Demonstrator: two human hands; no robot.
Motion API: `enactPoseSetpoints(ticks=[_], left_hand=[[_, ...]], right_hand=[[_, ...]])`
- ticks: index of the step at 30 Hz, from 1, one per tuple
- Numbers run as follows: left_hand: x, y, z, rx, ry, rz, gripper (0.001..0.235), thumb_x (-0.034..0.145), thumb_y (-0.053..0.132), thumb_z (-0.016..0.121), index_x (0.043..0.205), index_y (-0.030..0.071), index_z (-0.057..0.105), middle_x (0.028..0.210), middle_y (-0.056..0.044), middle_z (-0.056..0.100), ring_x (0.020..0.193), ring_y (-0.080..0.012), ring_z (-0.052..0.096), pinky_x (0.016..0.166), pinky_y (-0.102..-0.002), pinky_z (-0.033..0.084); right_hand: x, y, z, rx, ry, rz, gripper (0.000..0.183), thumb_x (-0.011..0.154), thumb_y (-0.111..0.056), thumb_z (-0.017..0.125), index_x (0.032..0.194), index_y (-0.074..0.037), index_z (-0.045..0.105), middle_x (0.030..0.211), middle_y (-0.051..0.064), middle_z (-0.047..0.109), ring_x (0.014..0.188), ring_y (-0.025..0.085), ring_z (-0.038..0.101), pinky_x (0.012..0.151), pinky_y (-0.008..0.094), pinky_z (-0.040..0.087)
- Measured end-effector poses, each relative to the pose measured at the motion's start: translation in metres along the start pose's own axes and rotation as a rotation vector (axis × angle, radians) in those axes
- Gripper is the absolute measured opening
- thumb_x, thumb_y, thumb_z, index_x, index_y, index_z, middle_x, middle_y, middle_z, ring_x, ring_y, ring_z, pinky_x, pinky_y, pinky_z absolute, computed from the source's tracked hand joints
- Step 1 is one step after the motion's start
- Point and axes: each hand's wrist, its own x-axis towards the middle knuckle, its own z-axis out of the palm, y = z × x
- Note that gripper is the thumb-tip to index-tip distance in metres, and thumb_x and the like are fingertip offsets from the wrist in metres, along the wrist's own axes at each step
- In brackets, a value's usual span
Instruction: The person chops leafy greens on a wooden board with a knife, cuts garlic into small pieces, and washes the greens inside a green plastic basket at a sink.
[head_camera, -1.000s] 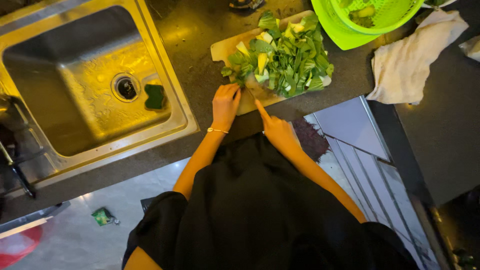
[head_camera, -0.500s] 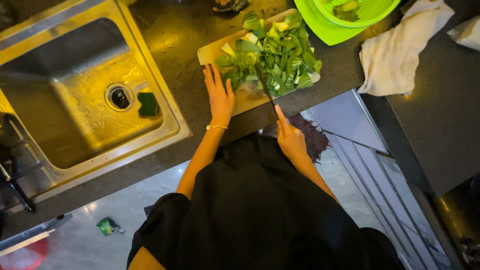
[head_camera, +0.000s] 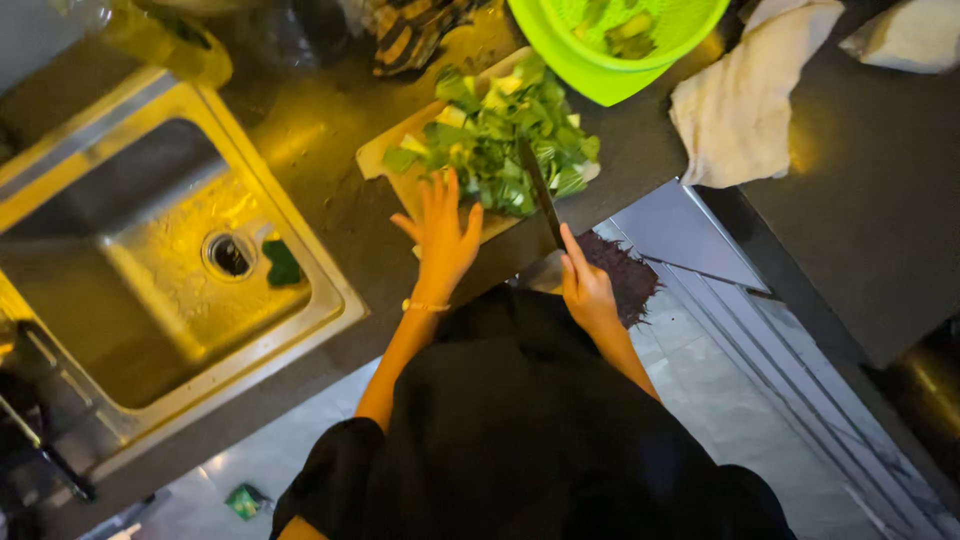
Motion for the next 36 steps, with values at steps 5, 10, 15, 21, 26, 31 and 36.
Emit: enactPoseSetpoints(ticks=[5, 10, 15, 21, 26, 31, 36], left_hand=[[0.022, 0.049, -0.052, -0.086, 0.177, 0.195, 0.066, 0.097, 0.032, 0.068, 0.155, 0.014, 0.043, 0.165, -0.018, 0.034, 0.153, -0.0422, 0.024, 0.113, -0.074, 0.006], [0.108, 0.103, -0.038, -0.317, 0.171, 0.487, 0.039, 0.102, 0.024, 0.068, 0.139, 0.014, 0.065, 0.145, -0.010, 0.063, 0.136, -0.0350, 0.057, 0.119, -0.051, 0.040], [0.235, 0.156, 0.044, -0.238, 0.142, 0.720, 0.035, 0.089, 0.017, 0.074, 0.123, 0.008, 0.070, 0.116, -0.018, 0.069, 0.108, -0.0412, 0.065, 0.092, -0.047, 0.054], [0.351, 0.147, 0.155, 0.214, 0.340, 0.671, 0.039, 0.068, 0.002, 0.064, 0.106, 0.001, 0.071, 0.113, -0.030, 0.067, 0.093, -0.0484, 0.064, 0.068, -0.053, 0.056], [0.382, 0.138, 0.166, 0.121, 0.028, 0.461, 0.016, 0.081, 0.016, 0.073, 0.095, 0.007, 0.073, 0.095, -0.020, 0.072, 0.093, -0.0396, 0.069, 0.079, -0.049, 0.057], [0.370, 0.175, 0.165, -0.327, -0.171, 0.470, 0.037, 0.072, 0.026, 0.079, 0.106, 0.012, 0.072, 0.082, -0.015, 0.073, 0.079, -0.0339, 0.074, 0.073, -0.046, 0.058], [0.345, 0.196, 0.183, 0.179, -0.027, 0.585, 0.025, 0.077, 0.032, 0.086, 0.088, 0.012, 0.075, 0.086, -0.016, 0.073, 0.083, -0.0395, 0.069, 0.069, -0.053, 0.053]], right_hand=[[0.000, 0.013, -0.015, 0.085, 0.046, 0.039, 0.049, 0.106, -0.007, 0.055, 0.154, -0.008, 0.047, 0.068, 0.017, 0.052, 0.051, 0.024, 0.050, 0.053, 0.037, 0.044], [0.005, 0.035, -0.036, 0.176, 0.072, 0.256, 0.051, 0.106, -0.010, 0.053, 0.156, -0.009, 0.045, 0.062, 0.008, 0.052, 0.054, 0.013, 0.050, 0.054, 0.031, 0.047], [0.016, 0.055, -0.074, 0.212, 0.201, 0.351, 0.051, 0.107, -0.011, 0.050, 0.157, -0.011, 0.042, 0.064, 0.002, 0.056, 0.055, 0.009, 0.053, 0.055, 0.028, 0.047], [0.022, 0.086, -0.116, 0.225, 0.343, 0.421, 0.053, 0.108, -0.012, 0.046, 0.160, -0.011, 0.038, 0.063, 0.000, 0.054, 0.053, 0.007, 0.050, 0.052, 0.025, 0.044], [0.030, 0.118, -0.136, 0.388, 0.369, 0.496, 0.054, 0.109, -0.014, 0.044, 0.162, -0.012, 0.034, 0.061, -0.002, 0.048, 0.051, 0.006, 0.044, 0.048, 0.025, 0.039], [0.054, 0.136, -0.152, 0.315, 0.328, 0.476, 0.053, 0.110, -0.013, 0.043, 0.162, -0.012, 0.035, 0.060, -0.001, 0.048, 0.051, 0.006, 0.044, 0.049, 0.025, 0.040], [0.078, 0.145, -0.158, 0.293, 0.267, 0.379, 0.053, 0.109, -0.012, 0.047, 0.161, -0.010, 0.038, 0.064, 0.000, 0.051, 0.055, 0.007, 0.046, 0.052, 0.027, 0.042]])
